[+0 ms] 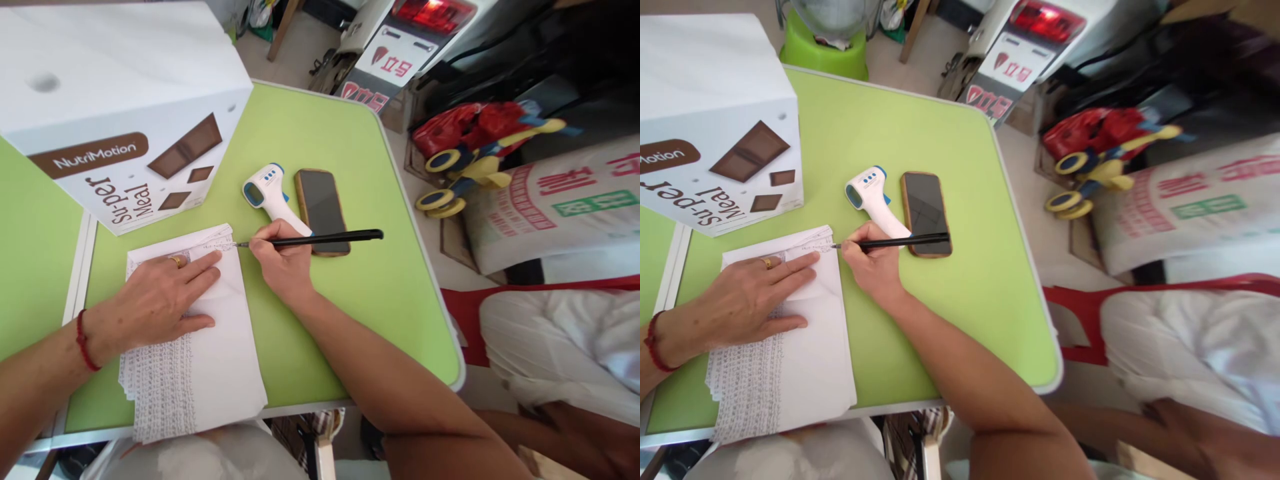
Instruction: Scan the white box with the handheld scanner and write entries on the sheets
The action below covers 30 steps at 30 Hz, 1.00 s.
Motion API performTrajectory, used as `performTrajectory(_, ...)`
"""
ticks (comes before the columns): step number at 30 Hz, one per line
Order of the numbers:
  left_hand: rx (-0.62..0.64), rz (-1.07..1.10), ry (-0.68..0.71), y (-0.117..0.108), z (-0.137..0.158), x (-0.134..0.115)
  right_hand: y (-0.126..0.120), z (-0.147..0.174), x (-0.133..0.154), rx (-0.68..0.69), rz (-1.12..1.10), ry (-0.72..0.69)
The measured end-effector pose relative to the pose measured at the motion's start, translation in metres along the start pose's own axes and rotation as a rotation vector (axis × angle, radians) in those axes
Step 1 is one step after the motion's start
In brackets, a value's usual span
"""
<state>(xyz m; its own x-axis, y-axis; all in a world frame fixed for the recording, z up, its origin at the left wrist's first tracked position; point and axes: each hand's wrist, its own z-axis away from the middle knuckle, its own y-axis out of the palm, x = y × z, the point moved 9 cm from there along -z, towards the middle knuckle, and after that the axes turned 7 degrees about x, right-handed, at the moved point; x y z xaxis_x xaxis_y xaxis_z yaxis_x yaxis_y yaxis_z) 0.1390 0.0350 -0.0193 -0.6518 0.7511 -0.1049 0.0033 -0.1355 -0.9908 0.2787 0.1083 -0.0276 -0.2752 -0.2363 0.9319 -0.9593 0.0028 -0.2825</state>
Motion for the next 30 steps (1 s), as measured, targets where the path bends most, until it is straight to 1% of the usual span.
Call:
performTrajectory(5, 0.026, -0.008, -0.013, 0.002, -0.001, 0.001, -0.004, 0.003, 0.004, -0.057, 0.008, -0.063)
performTrajectory(7, 0.041, -0.015, -0.013, 0.002, -0.001, 0.001, -0.005, 0.005, 0.009, -0.044, 0.057, -0.127)
performTrajectory(10, 0.032, -0.020, -0.019, 0.000, 0.000, 0.000, -0.001, 0.007, 0.024, 0.069, 0.200, -0.331)
performTrajectory(11, 0.013, -0.020, -0.039, -0.003, 0.000, 0.001, 0.001, 0.008, 0.029, 0.115, 0.264, -0.404)
performTrajectory(13, -0.062, -0.023, -0.107, -0.012, 0.002, 0.003, 0.004, 0.009, 0.032, 0.194, 0.431, -0.492)
performTrajectory(16, -0.213, -0.036, -0.177, -0.027, 0.006, 0.004, 0.007, 0.007, 0.025, 0.278, 0.726, -0.500)
performTrajectory(18, -0.242, -0.065, -0.196, -0.032, 0.007, 0.003, 0.008, 0.005, 0.018, 0.340, 0.872, -0.470)
performTrajectory(20, -0.214, -0.119, -0.187, -0.031, 0.007, 0.001, 0.011, 0.005, 0.014, 0.397, 0.975, -0.454)
performTrajectory(24, -0.198, -0.211, -0.084, -0.033, 0.007, -0.008, 0.015, 0.006, 0.013, 0.440, 1.115, -0.474)
performTrajectory(26, -0.188, -0.216, -0.061, -0.032, 0.008, -0.010, 0.019, 0.007, 0.011, 0.454, 1.152, -0.491)
performTrajectory(30, -0.111, -0.165, -0.009, -0.021, 0.005, -0.011, 0.024, 0.009, 0.009, 0.479, 1.184, -0.518)
